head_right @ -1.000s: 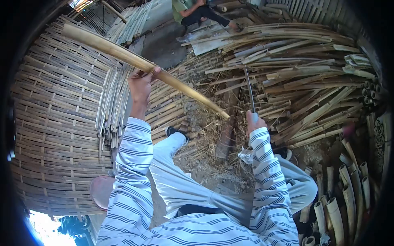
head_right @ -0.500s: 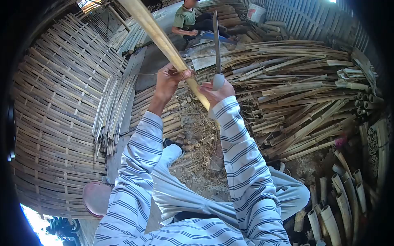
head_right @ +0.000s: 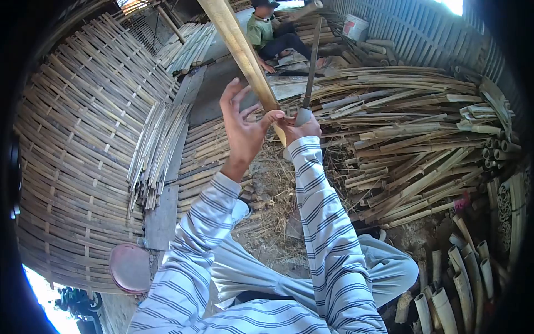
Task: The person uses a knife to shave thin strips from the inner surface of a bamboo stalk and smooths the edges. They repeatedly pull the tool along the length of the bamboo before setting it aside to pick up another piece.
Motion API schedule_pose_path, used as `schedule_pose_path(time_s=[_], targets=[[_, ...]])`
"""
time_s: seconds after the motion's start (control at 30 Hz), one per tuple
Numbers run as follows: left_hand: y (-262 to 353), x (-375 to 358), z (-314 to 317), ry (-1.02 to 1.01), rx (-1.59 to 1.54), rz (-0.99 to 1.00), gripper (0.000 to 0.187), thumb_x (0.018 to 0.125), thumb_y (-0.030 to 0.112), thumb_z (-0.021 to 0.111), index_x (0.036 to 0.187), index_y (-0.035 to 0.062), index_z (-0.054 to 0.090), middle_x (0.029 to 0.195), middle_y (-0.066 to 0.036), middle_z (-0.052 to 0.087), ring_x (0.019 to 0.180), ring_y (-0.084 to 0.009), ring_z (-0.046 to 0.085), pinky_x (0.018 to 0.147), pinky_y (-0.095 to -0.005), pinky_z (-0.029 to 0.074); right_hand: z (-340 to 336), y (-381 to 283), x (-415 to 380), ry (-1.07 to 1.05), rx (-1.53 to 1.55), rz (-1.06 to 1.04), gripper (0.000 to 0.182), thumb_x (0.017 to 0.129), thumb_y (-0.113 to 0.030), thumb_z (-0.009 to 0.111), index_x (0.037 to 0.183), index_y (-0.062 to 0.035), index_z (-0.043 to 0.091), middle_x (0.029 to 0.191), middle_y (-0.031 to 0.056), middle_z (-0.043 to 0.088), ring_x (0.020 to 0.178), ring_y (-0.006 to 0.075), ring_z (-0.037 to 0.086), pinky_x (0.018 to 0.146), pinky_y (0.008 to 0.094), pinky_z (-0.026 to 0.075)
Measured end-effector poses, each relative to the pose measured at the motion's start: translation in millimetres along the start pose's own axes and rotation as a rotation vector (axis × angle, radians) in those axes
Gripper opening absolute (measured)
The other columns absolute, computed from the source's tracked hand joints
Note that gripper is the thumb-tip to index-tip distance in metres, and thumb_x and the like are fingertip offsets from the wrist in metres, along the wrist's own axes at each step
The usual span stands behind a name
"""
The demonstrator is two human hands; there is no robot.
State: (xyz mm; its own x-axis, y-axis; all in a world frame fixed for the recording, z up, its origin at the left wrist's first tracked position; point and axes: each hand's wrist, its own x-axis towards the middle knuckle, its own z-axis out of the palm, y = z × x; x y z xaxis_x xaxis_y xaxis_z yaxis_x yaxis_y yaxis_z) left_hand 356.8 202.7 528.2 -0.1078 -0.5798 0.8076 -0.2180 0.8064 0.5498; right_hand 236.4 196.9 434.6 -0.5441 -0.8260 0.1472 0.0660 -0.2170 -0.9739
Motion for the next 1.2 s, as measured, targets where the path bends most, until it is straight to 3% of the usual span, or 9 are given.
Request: schedule_pose_path(time_s=[0.17,0.23,0.43,0.63,0.77,1.0,1.07,1.1,1.2], targets=[[12.0,-1.6,22.5,0.212,0.187,0.091,0.041,0.060,0.022,0.086,0.091,0.0017,0.069,0.139,-0.015,0.035,0.115,-0.0340,0.047,0.091,-0.0456,0.043,-0.8,-35.4,-8.2,0.107,-0.043,0.076,0.046,0.059,-0.018,0.088,0.088,-0.0007,0.057,0.076,0.0072,0.069,0.068,0.0107,0.064,0.062,0.0248,0.051],[4.2,-5.1,33.2,0.251,0.280,0.143,0.039,0.061,0.021,0.085,0.091,0.0024,0.069,0.140,-0.015,0.036,0.115,-0.0330,0.047,0.091,-0.0434,0.043,4.2,-18.1,1.6,0.122,0.231,0.073,0.043,0.057,-0.017,0.089,0.083,-0.0017,0.059,0.074,0.0058,0.068,0.067,0.0103,0.064,0.061,0.0249,0.051],[-8.1,-3.5,49.0,0.335,0.370,0.142,0.011,0.070,0.006,0.076,0.073,0.0037,0.066,0.132,-0.012,0.050,0.113,-0.0320,0.048,0.094,-0.0387,0.038,5.0,22.5,24.8,0.211,0.003,0.048,0.041,0.055,-0.024,0.089,0.074,-0.0038,0.060,0.069,0.0044,0.068,0.063,0.0109,0.064,0.057,0.0270,0.051],[-31.6,-25.0,15.1,0.170,0.315,0.015,0.009,0.073,0.002,0.071,0.081,0.0064,0.069,0.127,-0.015,0.055,0.116,-0.0281,0.050,0.093,-0.0392,0.041,-6.3,-32.8,9.6,0.245,-0.231,0.145,0.039,0.059,-0.024,0.087,0.081,-0.0026,0.062,0.072,0.0052,0.069,0.064,0.0118,0.064,0.062,0.0257,0.050],[-73.8,-44.5,-30.8,0.044,-0.085,-0.803,0.021,0.075,0.001,0.070,0.096,0.0024,0.066,0.126,-0.018,0.055,0.121,-0.0293,0.047,0.095,-0.0346,0.042,-23.6,-30.2,22.7,0.222,-0.297,0.247,0.039,0.059,-0.023,0.087,0.081,-0.0032,0.062,0.076,0.0057,0.069,0.068,0.0125,0.064,0.067,0.0268,0.051],[-147.9,-124.0,-53.5,-0.790,0.655,-0.838,0.100,0.072,0.023,0.077,0.143,0.0003,0.010,0.125,-0.028,0.050,0.117,-0.0358,0.051,0.100,-0.0373,0.039,-44.3,-16.7,34.1,0.256,-0.075,0.178,0.038,0.054,-0.019,0.090,0.077,-0.0054,0.062,0.070,0.0035,0.067,0.063,0.0123,0.062,0.063,0.0264,0.050],[-123.9,-128.9,-47.9,-0.725,0.656,-0.727,0.090,0.073,0.026,0.077,0.141,-0.0015,0.023,0.123,-0.027,0.052,0.114,-0.0352,0.053,0.100,-0.0376,0.040,-46.2,-22.4,31.1,0.308,-0.102,0.150,0.038,0.054,-0.018,0.090,0.076,-0.0053,0.062,0.068,0.0028,0.066,0.061,0.0120,0.061,0.062,0.0263,0.050],[-115.0,-124.8,-42.3,-0.879,0.441,-0.959,0.073,0.077,0.031,0.074,0.134,0.0001,0.039,0.119,-0.023,0.055,0.107,-0.0323,0.057,0.095,-0.0407,0.046,-48.4,-23.1,33.2,0.338,-0.045,0.116,0.037,0.055,-0.017,0.089,0.075,-0.0047,0.061,0.068,0.0025,0.066,0.061,0.0120,0.061,0.061,0.0270,0.050],[-73.9,-159.1,-19.3,-1.050,-0.451,-1.297,0.067,0.085,0.033,0.066,0.132,-0.0042,0.036,0.126,-0.023,0.051,0.114,-0.0292,0.054,0.091,-0.0433,0.050,-62.6,-10.8,60.7,0.516,0.132,-0.020,0.037,0.057,-0.012,0.088,0.078,-0.0036,0.058,0.070,0.0045,0.066,0.061,0.0132,0.060,0.060,0.0295,0.049]])
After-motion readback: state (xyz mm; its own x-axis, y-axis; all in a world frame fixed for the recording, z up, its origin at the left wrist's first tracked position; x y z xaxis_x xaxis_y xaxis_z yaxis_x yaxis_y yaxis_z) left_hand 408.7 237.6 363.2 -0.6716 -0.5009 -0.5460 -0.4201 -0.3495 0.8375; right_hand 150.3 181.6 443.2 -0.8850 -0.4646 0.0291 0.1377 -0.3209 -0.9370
